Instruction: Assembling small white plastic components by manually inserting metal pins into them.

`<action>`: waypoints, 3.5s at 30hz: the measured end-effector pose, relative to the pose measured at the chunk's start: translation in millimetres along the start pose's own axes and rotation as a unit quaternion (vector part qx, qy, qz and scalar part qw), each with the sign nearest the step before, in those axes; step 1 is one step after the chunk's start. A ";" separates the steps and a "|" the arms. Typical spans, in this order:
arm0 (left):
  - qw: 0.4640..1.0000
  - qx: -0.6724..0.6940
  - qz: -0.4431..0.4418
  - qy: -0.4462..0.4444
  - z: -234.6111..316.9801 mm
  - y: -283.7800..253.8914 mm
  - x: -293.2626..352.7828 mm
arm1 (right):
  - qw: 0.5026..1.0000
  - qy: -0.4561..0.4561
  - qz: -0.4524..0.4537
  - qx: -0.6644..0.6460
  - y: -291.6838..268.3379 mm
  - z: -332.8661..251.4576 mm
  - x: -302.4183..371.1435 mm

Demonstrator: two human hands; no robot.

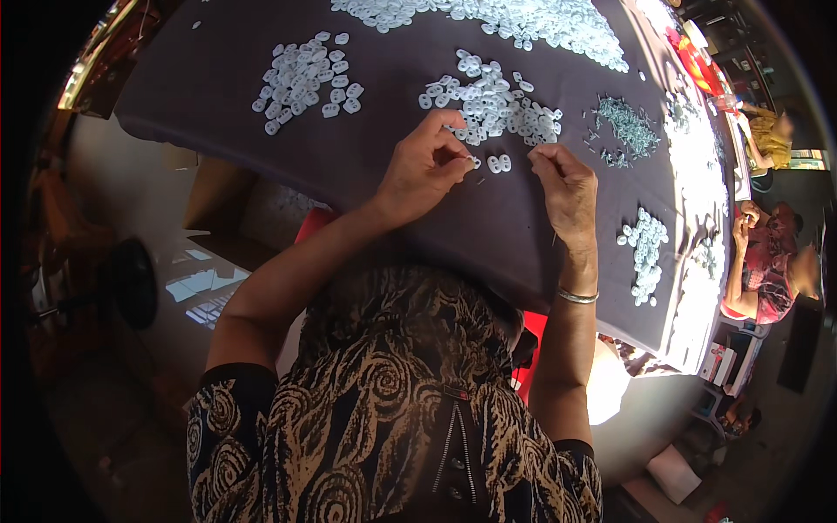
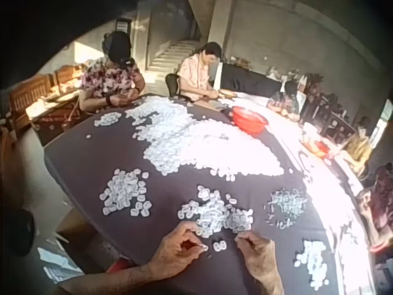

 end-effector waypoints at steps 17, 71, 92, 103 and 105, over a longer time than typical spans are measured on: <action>1.000 -0.005 -0.003 0.009 -2.9 0.3 4.7 | 0.991 -0.040 -0.113 0.056 32.8 -28.2 21.6; 0.995 0.063 -0.080 0.015 1.2 25.1 17.0 | 0.989 0.015 -0.087 -0.122 21.8 -15.5 21.3; 0.992 0.065 -0.111 -0.009 -2.5 24.6 5.0 | 0.981 -0.014 -0.164 -0.102 23.6 -13.3 11.8; 0.993 0.032 -0.117 0.011 0.4 24.7 12.3 | 0.977 0.014 -0.197 -0.085 28.2 -10.1 16.5; 0.993 0.027 -0.117 0.013 0.4 24.5 10.7 | 0.976 0.012 -0.202 -0.075 29.0 -9.8 14.9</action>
Point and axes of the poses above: each hand's wrist, its own x-axis away from the middle knuckle, its own y-axis out of the palm, z = x × y, the point moved 5 cm from there along -x, towards the middle knuckle, and after that the axes turned 5 degrees about y, right-handed, at the moved point
